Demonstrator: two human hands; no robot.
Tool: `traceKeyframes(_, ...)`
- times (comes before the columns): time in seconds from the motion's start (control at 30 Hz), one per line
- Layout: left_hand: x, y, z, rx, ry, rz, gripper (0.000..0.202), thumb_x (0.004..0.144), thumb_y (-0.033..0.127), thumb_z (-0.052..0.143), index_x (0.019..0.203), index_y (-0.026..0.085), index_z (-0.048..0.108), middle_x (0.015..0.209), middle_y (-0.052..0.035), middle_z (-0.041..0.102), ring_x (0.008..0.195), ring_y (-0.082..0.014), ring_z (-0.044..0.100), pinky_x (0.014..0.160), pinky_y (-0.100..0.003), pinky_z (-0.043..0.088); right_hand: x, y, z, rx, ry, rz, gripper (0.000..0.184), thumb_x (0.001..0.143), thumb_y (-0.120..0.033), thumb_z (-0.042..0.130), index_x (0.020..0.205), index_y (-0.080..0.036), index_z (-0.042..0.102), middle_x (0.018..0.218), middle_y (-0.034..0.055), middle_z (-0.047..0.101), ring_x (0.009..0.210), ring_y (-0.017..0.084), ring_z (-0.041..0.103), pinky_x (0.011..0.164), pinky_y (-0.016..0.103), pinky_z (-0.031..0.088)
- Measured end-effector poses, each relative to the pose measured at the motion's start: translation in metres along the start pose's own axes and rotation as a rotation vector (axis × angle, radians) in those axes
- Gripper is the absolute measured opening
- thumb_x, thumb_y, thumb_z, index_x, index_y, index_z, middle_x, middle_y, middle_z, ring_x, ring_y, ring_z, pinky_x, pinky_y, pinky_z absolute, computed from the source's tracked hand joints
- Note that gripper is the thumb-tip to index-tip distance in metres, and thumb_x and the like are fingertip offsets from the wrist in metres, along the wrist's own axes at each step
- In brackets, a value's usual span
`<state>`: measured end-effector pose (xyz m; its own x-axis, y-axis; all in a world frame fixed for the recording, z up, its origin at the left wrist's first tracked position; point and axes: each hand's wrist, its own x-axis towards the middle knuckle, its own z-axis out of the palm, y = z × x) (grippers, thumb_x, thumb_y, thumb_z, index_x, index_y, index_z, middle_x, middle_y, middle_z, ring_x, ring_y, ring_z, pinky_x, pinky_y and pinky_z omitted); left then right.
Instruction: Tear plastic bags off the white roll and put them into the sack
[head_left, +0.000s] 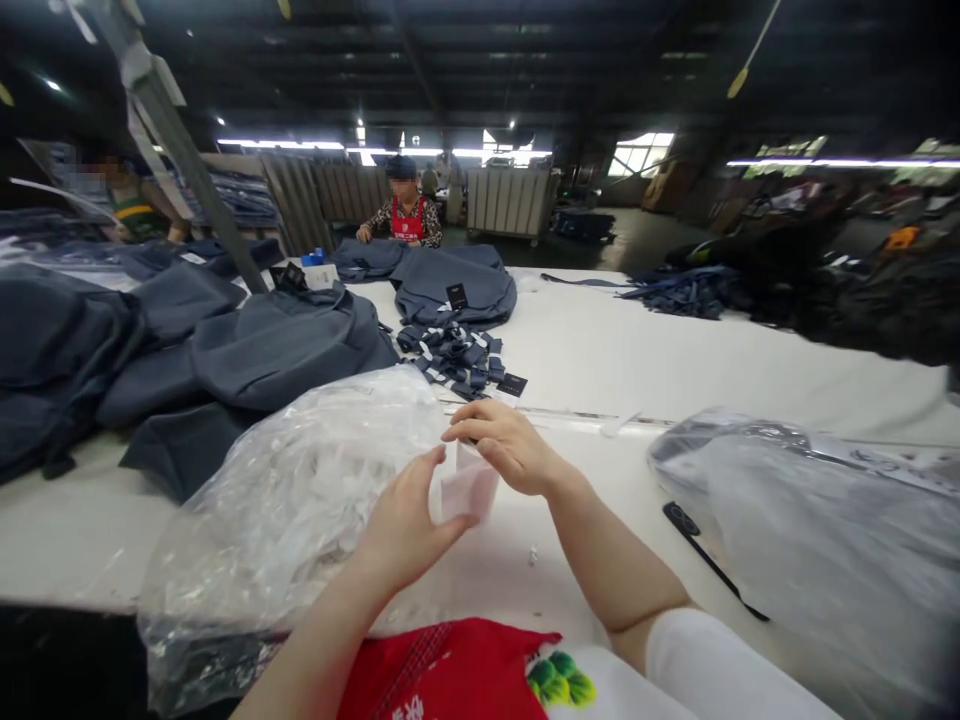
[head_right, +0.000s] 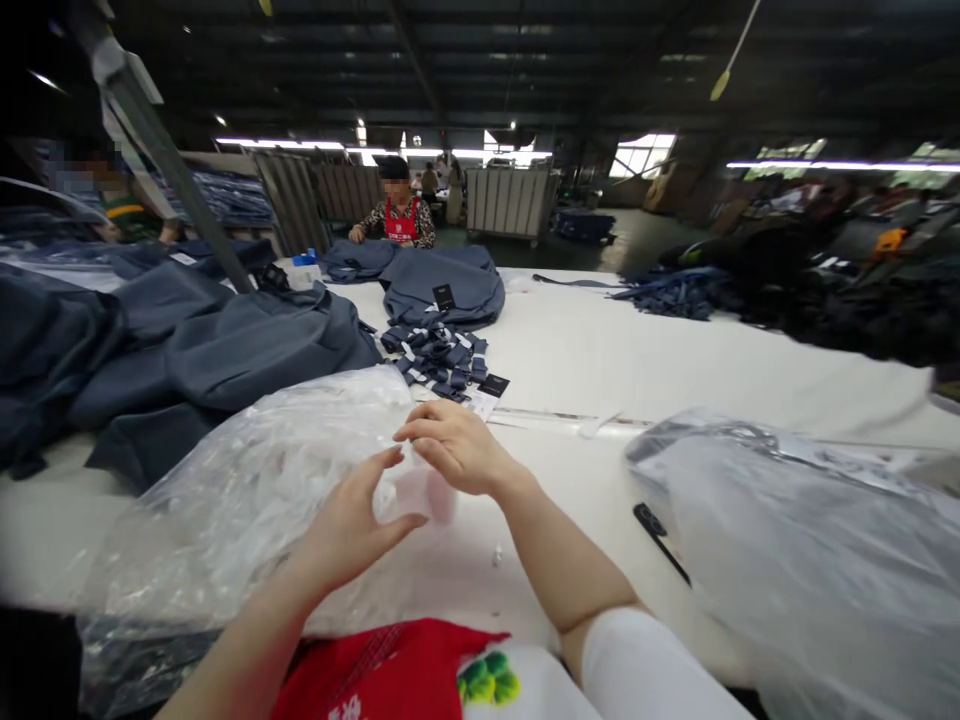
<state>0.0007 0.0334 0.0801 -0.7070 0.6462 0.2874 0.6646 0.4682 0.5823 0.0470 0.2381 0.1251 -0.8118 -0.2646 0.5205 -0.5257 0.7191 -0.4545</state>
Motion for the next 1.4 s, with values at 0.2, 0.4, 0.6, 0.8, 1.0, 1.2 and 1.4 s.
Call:
traceKeyframes(0.2, 0.008, -0.010, 0.012, -0.270, 0.070, 0.025, 0.023, 0.080, 0.019, 0.051, 0.084, 0.024, 0.073, 0.084, 0.0007, 0.076, 0.079, -0.0162, 0.069, 0.076, -0.029, 0.051, -0.019, -0.024, -0.012, -0.058, 0.257, 0.043, 0.057, 0.099, -0.061, 0.029, 0.119, -0.020, 0.063, 0.123, 0.0149, 0.060, 0.114, 0.028, 0.055, 0.098, 0.045, 0.045)
traceKeyframes(0.4, 0.000, -0.007, 0.018, -0.305, 0.182, 0.000, 0.020, 0.079, 0.032, 0.061, 0.063, 0.020, 0.064, 0.059, 0.0029, 0.061, 0.059, -0.0130, 0.056, 0.061, -0.025, 0.041, -0.058, -0.042, 0.015, -0.120, 0.396, 0.164, 0.041, 0.080, -0.059, 0.068, 0.077, -0.021, 0.055, 0.064, 0.0009, 0.058, 0.057, 0.015, 0.053, 0.056, 0.030, 0.044)
traceKeyframes(0.6, 0.000, 0.000, 0.035, -0.588, -0.038, -0.068, 0.035, 0.075, 0.045, 0.069, 0.055, 0.018, 0.059, 0.052, 0.0039, 0.055, 0.052, -0.0103, 0.047, 0.054, -0.023, 0.038, -0.072, -0.026, 0.045, 0.056, 0.163, 0.196, 0.018, 0.091, -0.037, 0.063, 0.098, -0.021, 0.061, 0.082, 0.0039, 0.070, 0.069, 0.015, 0.064, 0.063, 0.026, 0.051)
traceKeyframes(0.8, -0.001, -0.016, 0.017, -0.394, -0.030, 0.046, 0.031, 0.080, 0.037, 0.063, 0.056, 0.019, 0.056, 0.053, 0.0045, 0.054, 0.053, -0.0101, 0.048, 0.055, -0.022, 0.038, -0.087, -0.003, 0.021, 0.167, 0.215, 0.309, 0.017, 0.094, -0.030, 0.057, 0.082, -0.019, 0.061, 0.075, 0.0036, 0.065, 0.069, 0.015, 0.059, 0.064, 0.027, 0.049)
traceKeyframes(1.0, -0.004, -0.038, 0.006, -0.345, -0.028, 0.059, 0.027, 0.086, 0.033, 0.055, 0.063, 0.020, 0.057, 0.060, 0.0035, 0.056, 0.060, -0.0121, 0.053, 0.059, -0.023, 0.041, -0.104, 0.035, -0.005, 0.360, 0.520, 0.600, 0.030, 0.092, -0.046, 0.058, 0.083, -0.017, 0.057, 0.082, 0.0047, 0.066, 0.055, 0.010, 0.053, 0.053, 0.025, 0.048)
traceKeyframes(1.2, 0.001, -0.025, 0.021, -0.318, -0.118, 0.094, 0.022, 0.084, 0.028, 0.055, 0.064, 0.020, 0.059, 0.064, 0.0028, 0.057, 0.063, -0.0131, 0.053, 0.062, -0.024, 0.039, -0.081, -0.005, 0.018, 0.470, 0.122, 0.481, 0.037, 0.086, -0.052, 0.064, 0.095, -0.016, 0.064, 0.084, 0.0057, 0.068, 0.068, 0.015, 0.063, 0.064, 0.027, 0.053)
traceKeyframes(1.4, 0.001, -0.016, 0.024, -0.362, -0.208, 0.112, 0.028, 0.086, 0.035, 0.058, 0.063, 0.020, 0.055, 0.063, 0.0038, 0.055, 0.063, -0.0122, 0.051, 0.062, -0.024, 0.037, -0.070, -0.015, 0.030, 0.305, 0.170, 0.474, 0.027, 0.093, -0.035, 0.057, 0.073, -0.018, 0.061, 0.065, 0.0015, 0.063, 0.060, 0.013, 0.059, 0.057, 0.025, 0.046)
